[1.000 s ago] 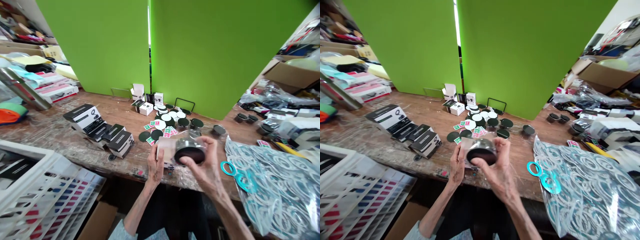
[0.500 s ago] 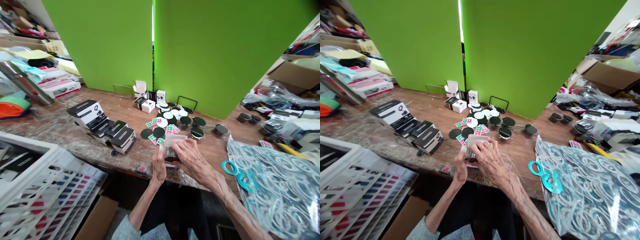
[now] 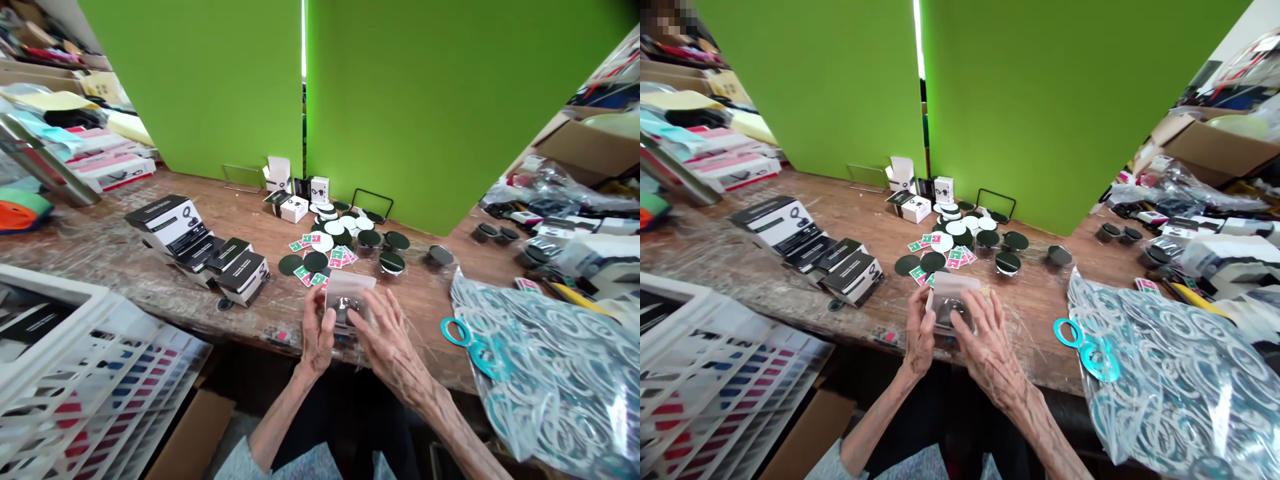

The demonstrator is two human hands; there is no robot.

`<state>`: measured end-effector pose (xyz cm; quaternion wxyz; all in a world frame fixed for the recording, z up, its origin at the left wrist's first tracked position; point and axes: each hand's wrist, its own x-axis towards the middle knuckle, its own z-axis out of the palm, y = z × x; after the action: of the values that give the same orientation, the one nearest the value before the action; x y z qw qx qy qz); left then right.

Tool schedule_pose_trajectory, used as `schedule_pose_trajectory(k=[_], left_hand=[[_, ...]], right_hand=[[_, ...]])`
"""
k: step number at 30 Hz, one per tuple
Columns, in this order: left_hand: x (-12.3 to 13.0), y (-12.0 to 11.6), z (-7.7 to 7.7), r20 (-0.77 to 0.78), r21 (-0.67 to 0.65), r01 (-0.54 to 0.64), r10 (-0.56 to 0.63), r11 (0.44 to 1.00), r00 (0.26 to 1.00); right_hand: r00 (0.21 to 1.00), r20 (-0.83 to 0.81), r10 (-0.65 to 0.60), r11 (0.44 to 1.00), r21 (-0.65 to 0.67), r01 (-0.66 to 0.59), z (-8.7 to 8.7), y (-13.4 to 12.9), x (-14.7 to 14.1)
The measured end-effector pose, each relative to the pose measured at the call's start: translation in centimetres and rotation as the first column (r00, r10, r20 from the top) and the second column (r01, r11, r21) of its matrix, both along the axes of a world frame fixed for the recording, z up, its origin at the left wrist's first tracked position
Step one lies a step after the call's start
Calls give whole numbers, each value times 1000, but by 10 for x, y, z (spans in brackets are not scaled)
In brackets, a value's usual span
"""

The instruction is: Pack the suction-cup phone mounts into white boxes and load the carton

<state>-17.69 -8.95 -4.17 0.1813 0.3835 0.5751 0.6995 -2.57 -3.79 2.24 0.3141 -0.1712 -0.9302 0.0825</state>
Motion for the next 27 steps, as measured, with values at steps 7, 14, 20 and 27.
schedule_pose_trajectory(k=[7,14,20,27], left_hand=[[-5,-12,5,-460,45,-35,52,998,886],[-32,-8,25,-46,-88,295,-299,952,953],[-54,-15,36,-334,-152,424,-450,893,829],[-53,-21,42,-586,-183,306,-354,934,729]], right_hand=[[943,-257,-212,534,-838,-109,-19,7,-10],[935,-321,-149,536,-821,-196,-25,20,-18],[997,-79,2,924,-380,-32,-26,24,3],[999,-47,19,995,-96,-24,-29,25,0]])
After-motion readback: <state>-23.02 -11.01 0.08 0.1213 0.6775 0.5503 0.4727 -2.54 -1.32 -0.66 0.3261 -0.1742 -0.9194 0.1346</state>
